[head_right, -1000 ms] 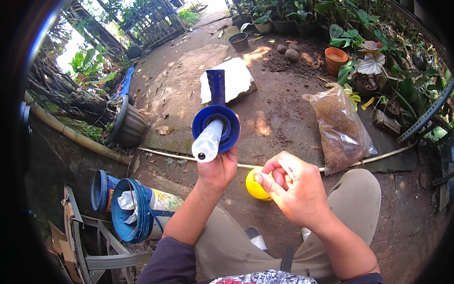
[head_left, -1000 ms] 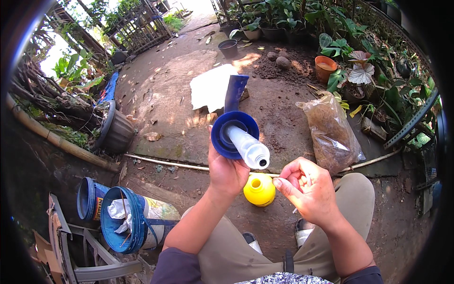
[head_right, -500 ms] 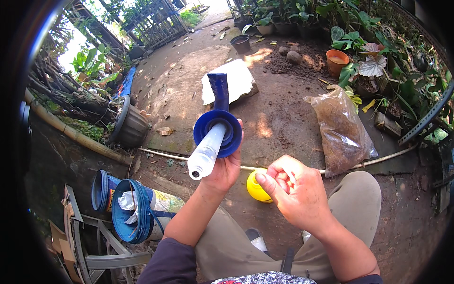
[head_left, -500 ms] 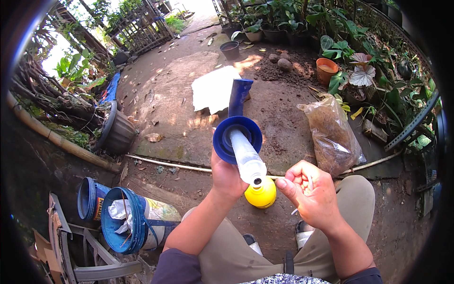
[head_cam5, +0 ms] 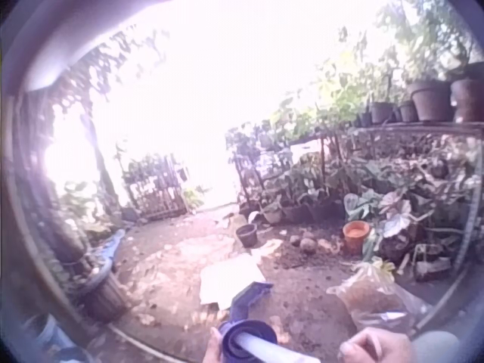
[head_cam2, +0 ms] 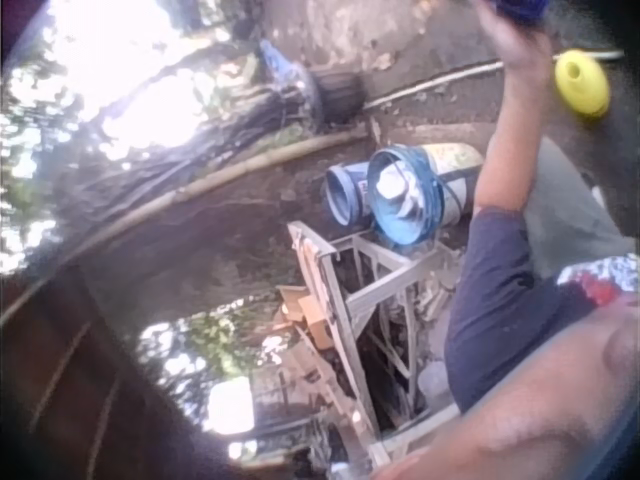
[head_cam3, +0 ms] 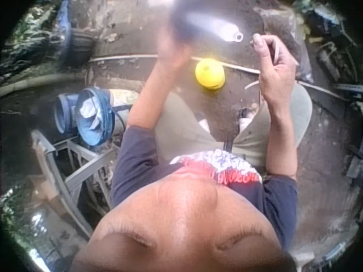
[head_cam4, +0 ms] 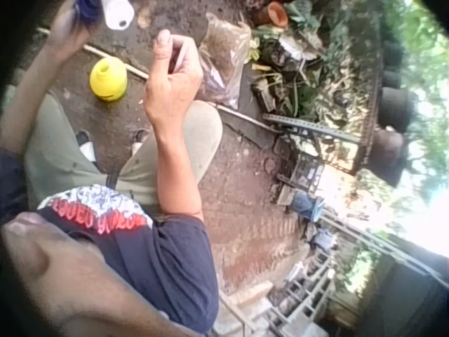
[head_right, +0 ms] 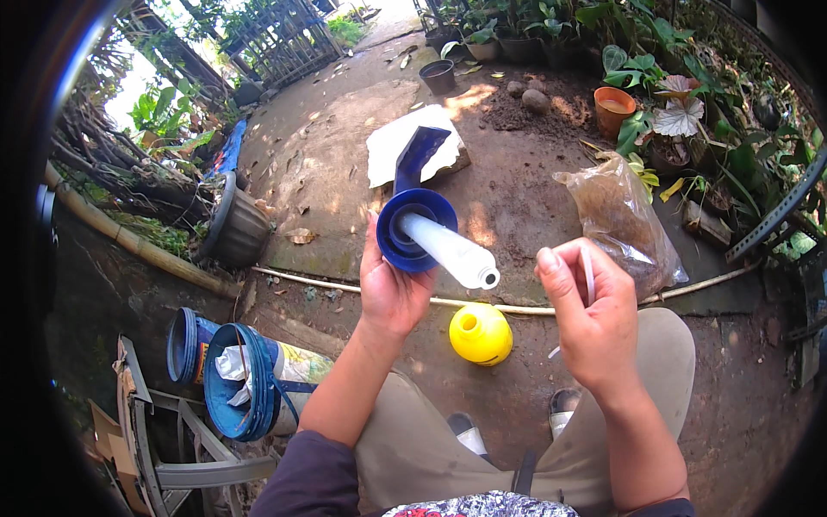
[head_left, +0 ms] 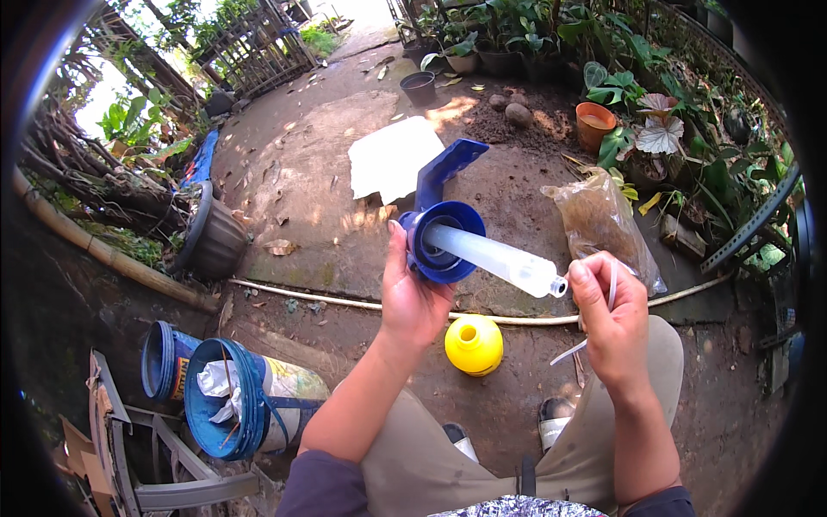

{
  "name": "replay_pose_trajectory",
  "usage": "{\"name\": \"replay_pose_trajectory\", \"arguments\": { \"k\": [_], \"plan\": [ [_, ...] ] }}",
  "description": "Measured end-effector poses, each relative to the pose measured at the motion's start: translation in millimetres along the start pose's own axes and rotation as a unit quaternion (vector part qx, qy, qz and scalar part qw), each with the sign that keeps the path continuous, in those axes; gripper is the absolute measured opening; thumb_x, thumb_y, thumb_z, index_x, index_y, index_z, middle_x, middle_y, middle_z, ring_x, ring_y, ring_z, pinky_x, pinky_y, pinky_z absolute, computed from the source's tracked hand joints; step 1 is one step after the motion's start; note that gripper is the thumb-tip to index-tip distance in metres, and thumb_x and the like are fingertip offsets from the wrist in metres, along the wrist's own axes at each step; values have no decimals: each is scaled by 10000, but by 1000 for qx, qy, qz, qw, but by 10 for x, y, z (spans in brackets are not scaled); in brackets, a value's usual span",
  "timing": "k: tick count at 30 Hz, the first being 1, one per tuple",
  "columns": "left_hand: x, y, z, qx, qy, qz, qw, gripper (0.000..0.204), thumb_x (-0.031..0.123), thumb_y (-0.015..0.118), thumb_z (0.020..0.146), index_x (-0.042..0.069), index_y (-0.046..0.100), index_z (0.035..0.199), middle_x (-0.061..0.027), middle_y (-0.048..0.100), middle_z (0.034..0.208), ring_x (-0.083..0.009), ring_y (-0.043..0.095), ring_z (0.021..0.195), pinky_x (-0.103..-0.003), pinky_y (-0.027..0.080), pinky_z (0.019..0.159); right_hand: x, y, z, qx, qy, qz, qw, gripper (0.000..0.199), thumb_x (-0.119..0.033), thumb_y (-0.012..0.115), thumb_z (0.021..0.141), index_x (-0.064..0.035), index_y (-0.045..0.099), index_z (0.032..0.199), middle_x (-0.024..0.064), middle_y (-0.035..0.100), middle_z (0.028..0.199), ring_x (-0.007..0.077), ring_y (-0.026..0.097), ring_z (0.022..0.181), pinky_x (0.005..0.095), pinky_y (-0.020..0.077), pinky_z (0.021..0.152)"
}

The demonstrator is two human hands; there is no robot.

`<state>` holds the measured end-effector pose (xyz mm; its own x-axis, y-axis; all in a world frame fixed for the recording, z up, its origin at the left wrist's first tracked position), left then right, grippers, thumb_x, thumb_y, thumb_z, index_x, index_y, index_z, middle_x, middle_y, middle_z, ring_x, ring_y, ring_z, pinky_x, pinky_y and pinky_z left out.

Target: The person assembles a manual garden sprayer by inserting a clear tube into a blue pump head, attaching the head to a yellow bottle, and tightening the connection. They then pump the handle to pressurize the unit and place it on a wooden bench.

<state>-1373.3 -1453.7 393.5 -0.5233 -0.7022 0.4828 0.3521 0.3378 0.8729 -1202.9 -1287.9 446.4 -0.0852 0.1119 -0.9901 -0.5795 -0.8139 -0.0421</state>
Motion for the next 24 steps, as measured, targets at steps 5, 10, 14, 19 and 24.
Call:
{"name": "replay_pose_trajectory", "arguments": {
  "k": [5,10,14,19,24],
  "plan": [
    [483,-37,147,33,93,307,947,524,477,564,1029,2,506,1242,-121,672,1092,-192,702,983,-354,608,865,55,-25,16,33,16,41,998,243,-245,614,1040,-24,626,940,-47,554,826,32,443,758,210,372,686],
    [688,150,49,-72,208,795,565,561,446,821,853,31,477,1005,-78,585,863,-164,552,726,-297,481,680,106,-125,16,45,35,50,997,245,-260,619,1039,-37,629,939,-65,528,803,16,403,719,202,331,634],
    [378,-124,68,-60,65,795,600,575,457,853,807,52,480,974,-58,553,808,-146,516,725,-305,462,666,184,-96,32,35,54,63,996,251,-264,616,1042,-38,629,933,-76,510,787,13,380,706,204,307,617],
    [317,-408,31,-57,26,764,642,620,468,836,837,19,520,1126,-57,615,965,-122,581,910,-290,508,836,155,-21,49,4,54,49,997,251,-266,612,1044,-41,628,935,-81,498,776,13,376,702,204,301,612],
    [328,-682,-9,-59,39,690,720,583,430,846,834,49,473,1070,-44,583,900,-115,552,829,-297,499,759,172,45,42,-9,78,86,993,347,-359,529,1076,-44,632,971,-67,467,741,10,360,657,189,289,577]
  ]
}}
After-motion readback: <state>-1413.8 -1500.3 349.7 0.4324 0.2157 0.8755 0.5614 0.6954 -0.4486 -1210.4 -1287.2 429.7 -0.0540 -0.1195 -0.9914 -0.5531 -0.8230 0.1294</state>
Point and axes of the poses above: each hand's wrist, its own z-axis towards the middle knuckle, its own y-axis out of the palm, x = y × z, the point moved 8 cm from there along z, towards the middle knuckle
